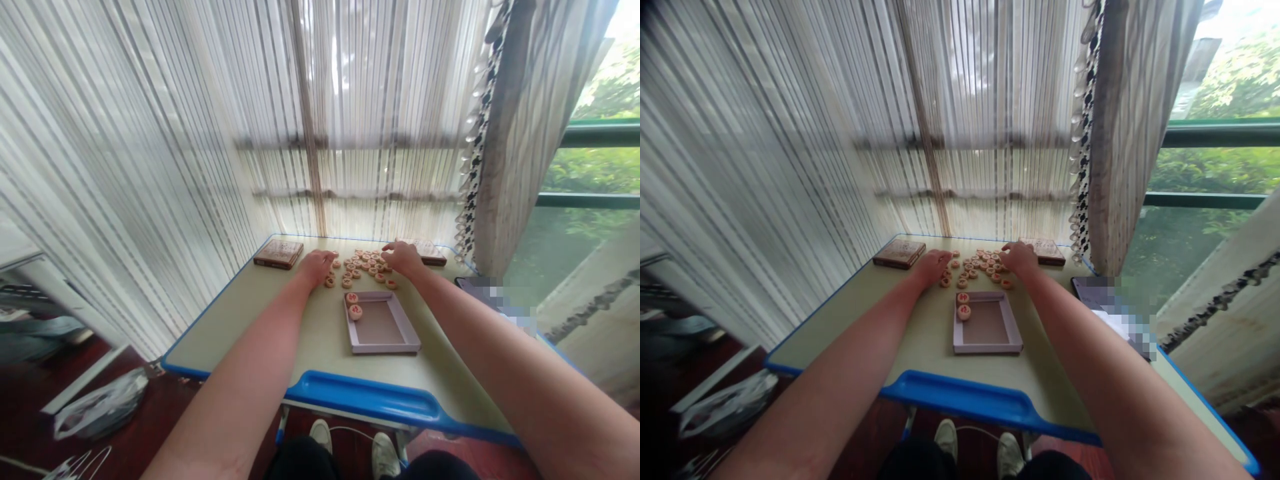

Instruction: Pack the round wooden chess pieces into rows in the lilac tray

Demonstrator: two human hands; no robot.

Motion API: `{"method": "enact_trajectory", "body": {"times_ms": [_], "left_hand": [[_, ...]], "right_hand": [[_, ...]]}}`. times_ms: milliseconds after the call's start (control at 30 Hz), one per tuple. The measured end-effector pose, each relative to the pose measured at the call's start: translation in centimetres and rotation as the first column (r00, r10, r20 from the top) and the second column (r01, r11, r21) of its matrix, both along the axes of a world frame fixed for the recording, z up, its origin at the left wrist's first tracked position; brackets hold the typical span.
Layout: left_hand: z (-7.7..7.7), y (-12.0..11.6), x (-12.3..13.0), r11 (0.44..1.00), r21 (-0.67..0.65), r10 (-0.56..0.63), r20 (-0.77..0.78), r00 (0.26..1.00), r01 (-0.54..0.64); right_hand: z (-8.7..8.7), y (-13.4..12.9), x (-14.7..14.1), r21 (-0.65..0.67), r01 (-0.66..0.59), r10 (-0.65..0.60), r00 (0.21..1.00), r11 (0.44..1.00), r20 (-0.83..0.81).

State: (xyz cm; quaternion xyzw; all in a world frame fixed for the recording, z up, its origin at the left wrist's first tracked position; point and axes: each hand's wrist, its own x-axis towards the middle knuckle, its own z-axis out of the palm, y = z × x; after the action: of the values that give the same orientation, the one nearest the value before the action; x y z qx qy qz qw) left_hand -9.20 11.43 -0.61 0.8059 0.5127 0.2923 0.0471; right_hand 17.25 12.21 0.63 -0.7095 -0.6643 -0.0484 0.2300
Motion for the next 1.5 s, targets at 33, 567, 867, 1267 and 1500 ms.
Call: {"method": "enact_trajectory", "body": {"times_ms": [33,567,867,1267,1500], "left_hand": [[-0.1,0.2,0.0,1.0,0.001,0.008,0.028,1.0,-0.008],[-1.5,2.5,-0.7,0.97,-0.188,0.226,0.45,0.864,-0.156],[-1.1,2.2,-0.7,0.972,-0.176,0.216,0.388,0.896,-0.158],[-1.5,2.7,-0.9,0.98,-0.126,0.187,0.311,0.932,-0.154],[-1.2,2.3,-0.8,0.978,-0.14,0.191,0.309,0.932,-0.155]], "right_hand": [[0.2,1.1,-0.5,-0.051,-0.03,0.029,0.999,0.998,-0.019],[-0.4,4.4,-2.5,-0.133,-0.167,0.168,0.986,0.977,-0.002],[-0.4,3.9,-2.9,-0.047,-0.275,0.249,0.922,0.96,-0.298],[-0.1,4.4,-1.7,-0.102,-0.258,0.23,0.946,0.961,-0.231],[-0.2,4.8,-0.7,-0.184,-0.206,0.178,0.971,0.961,-0.157]]}}
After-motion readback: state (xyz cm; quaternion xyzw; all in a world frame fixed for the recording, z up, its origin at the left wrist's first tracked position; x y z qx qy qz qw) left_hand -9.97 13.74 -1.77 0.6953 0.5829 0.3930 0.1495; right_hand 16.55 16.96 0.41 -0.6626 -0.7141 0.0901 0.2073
